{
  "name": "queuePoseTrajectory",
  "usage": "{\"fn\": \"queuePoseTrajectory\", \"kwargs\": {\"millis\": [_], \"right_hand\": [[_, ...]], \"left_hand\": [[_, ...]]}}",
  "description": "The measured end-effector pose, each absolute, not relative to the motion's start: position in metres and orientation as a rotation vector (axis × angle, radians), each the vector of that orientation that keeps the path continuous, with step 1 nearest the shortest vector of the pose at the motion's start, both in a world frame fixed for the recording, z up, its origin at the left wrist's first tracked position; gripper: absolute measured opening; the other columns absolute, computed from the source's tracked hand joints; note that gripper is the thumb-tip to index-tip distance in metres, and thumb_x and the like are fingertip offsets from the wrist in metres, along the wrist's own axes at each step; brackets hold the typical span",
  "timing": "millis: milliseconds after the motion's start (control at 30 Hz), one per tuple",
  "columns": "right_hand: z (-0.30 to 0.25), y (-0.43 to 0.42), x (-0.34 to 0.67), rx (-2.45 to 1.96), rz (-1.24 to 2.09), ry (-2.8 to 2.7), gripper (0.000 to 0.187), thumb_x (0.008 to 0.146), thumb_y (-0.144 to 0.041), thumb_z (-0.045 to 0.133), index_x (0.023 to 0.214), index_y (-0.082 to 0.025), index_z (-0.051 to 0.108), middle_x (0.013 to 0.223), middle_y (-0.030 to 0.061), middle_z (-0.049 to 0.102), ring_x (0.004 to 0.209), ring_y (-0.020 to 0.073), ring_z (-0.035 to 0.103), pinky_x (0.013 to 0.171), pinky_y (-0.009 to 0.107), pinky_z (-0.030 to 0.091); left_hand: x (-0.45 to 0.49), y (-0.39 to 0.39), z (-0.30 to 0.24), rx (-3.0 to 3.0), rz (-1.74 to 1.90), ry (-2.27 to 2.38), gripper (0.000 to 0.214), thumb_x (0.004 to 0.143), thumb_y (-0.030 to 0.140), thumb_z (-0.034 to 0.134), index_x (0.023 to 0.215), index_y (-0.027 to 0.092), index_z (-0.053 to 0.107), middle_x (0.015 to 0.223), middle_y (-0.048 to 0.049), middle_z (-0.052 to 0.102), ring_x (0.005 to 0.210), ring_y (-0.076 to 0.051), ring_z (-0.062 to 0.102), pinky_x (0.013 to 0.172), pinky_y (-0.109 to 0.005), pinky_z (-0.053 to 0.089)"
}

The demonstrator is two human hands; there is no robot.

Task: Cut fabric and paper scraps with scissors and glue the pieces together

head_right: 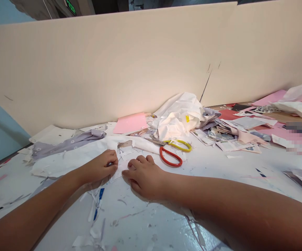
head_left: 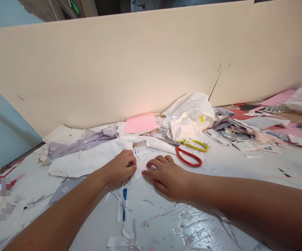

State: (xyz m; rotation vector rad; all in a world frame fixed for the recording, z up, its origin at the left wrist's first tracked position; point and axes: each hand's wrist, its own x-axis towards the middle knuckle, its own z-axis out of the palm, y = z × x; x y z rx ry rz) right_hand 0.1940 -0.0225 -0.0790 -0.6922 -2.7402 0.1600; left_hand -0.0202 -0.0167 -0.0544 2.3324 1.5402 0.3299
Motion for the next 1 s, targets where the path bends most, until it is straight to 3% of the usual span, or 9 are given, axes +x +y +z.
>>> {"fn": "queuePoseTrajectory", "kwargs": {"millis": [600,733,1000], "right_hand": [[-0.0811,-0.0209,0.1942,-0.690,0.151,-2.736,0.031,0.080,-0.020,0.041,0.106,-0.028,0.056,0.103,0.0065,0.050,0.088,0.0216,0.040,0.073,0.035,0.026],[-0.0806,-0.0215,0.1940,-0.693,0.156,-2.746,0.032,0.080,-0.020,0.040,0.107,-0.028,0.056,0.104,0.0062,0.049,0.089,0.0214,0.040,0.074,0.035,0.027],[-0.0794,-0.0222,0.1938,-0.719,0.149,-2.758,0.032,0.081,-0.021,0.040,0.107,-0.027,0.055,0.105,0.0067,0.049,0.091,0.0218,0.039,0.075,0.036,0.027]], "left_hand": [[-0.0213,-0.0174,-0.0526,2.346,0.334,1.558,0.015,0.071,0.025,0.044,0.058,0.020,0.047,0.075,-0.0016,0.048,0.083,-0.018,0.047,0.071,-0.030,0.041],[-0.0228,-0.0184,-0.0503,2.333,0.351,1.591,0.012,0.071,0.031,0.047,0.066,0.020,0.046,0.077,-0.0006,0.048,0.083,-0.019,0.045,0.071,-0.031,0.040],[-0.0164,-0.0229,-0.0539,2.279,0.295,1.582,0.025,0.066,0.039,0.054,0.079,0.021,0.043,0.084,-0.0014,0.046,0.080,-0.019,0.043,0.066,-0.031,0.039]]}}
